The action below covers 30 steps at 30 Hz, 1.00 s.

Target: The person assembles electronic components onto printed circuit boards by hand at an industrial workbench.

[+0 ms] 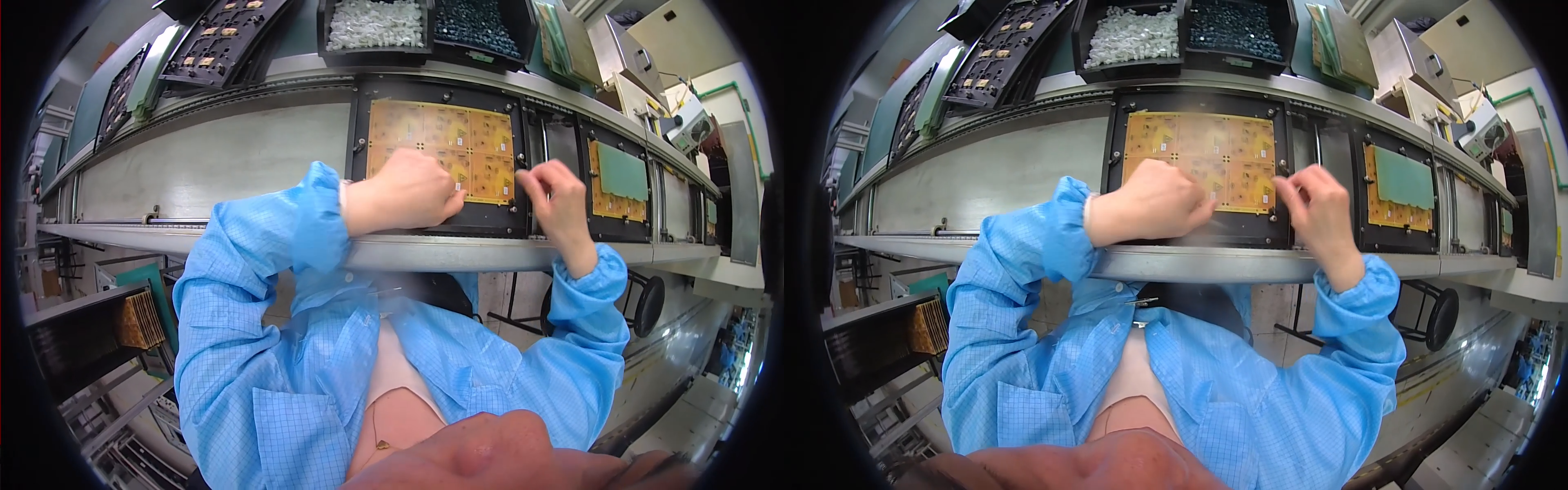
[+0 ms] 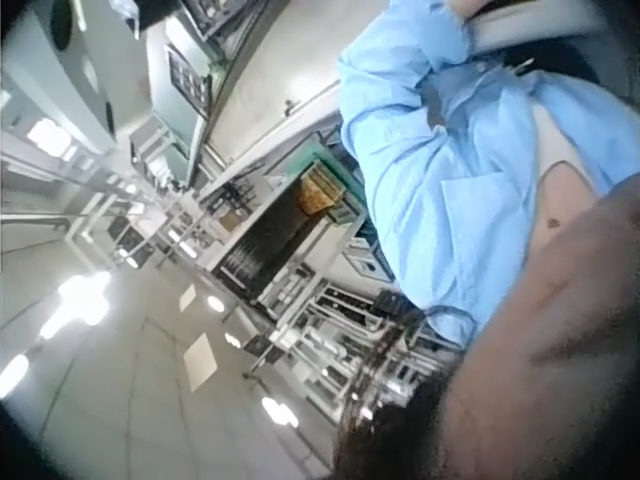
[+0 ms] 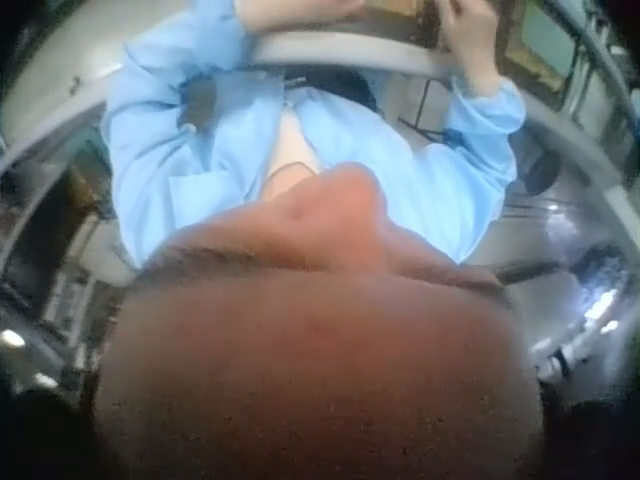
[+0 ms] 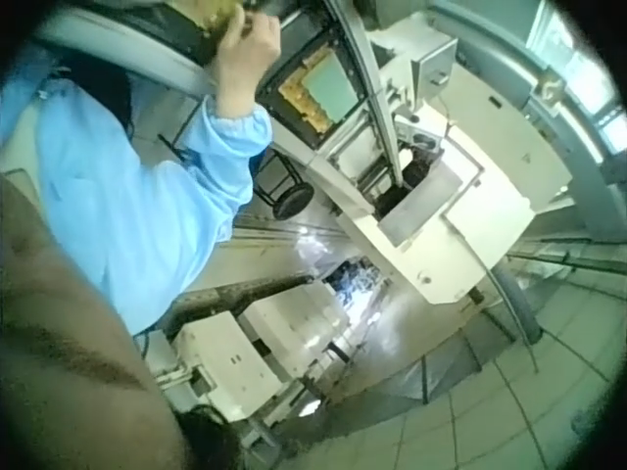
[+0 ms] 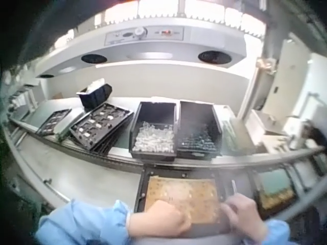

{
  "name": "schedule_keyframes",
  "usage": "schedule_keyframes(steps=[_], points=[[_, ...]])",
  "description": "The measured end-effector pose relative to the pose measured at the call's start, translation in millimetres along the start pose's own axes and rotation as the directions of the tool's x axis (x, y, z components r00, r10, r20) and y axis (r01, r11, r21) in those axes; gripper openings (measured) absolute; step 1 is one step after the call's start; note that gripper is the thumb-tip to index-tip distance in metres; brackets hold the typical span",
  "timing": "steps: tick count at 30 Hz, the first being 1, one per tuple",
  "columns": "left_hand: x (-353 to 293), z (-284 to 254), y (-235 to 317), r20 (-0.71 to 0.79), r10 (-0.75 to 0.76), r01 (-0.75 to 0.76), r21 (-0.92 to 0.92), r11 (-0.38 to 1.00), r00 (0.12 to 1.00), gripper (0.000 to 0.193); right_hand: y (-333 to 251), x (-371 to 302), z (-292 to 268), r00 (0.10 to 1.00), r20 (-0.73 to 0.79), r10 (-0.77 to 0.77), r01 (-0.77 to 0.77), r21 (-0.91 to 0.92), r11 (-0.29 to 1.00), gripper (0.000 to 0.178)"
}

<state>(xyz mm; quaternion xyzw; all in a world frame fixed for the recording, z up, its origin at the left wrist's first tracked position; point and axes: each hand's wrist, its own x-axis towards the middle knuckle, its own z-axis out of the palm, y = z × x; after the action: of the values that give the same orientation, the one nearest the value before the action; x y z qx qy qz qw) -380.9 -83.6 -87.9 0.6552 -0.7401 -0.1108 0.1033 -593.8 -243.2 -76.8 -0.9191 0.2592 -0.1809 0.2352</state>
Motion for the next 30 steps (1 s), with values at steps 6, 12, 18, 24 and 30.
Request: schedule_keyframes(steps=[6,12,18,24,30], points=[[-31,-31,-88,-0.416,0.035,0.06,0.213,0.975,0.909,0.023,42,72,20,0.957,-0.169,-0.237,0.19,-0.255,0.948,0.016],[-38,-19,-124,-0.48,-0.115,0.216,0.16,0.963,0.87,0.027,51,93,30,0.96,-0.157,-0.231,0.175,-0.309,0.935,0.016],[-20,-14,-121,-0.532,-0.12,0.267,0.21,0.94,0.839,0.013,48,102,23,0.992,-0.066,-0.105,0.086,-0.245,0.966,0.017],[-13,-18,-119,-0.513,-0.219,0.346,0.166,0.923,0.83,0.017,16,110,33,0.998,-0.007,0.064,-0.061,-0.424,0.904,0.025],[-1,-19,-106,-0.382,-0.432,0.495,0.078,0.866,0.817,0.024,10,107,29,1.0,0.023,0.013,0.0,-0.501,0.865,0.023]])
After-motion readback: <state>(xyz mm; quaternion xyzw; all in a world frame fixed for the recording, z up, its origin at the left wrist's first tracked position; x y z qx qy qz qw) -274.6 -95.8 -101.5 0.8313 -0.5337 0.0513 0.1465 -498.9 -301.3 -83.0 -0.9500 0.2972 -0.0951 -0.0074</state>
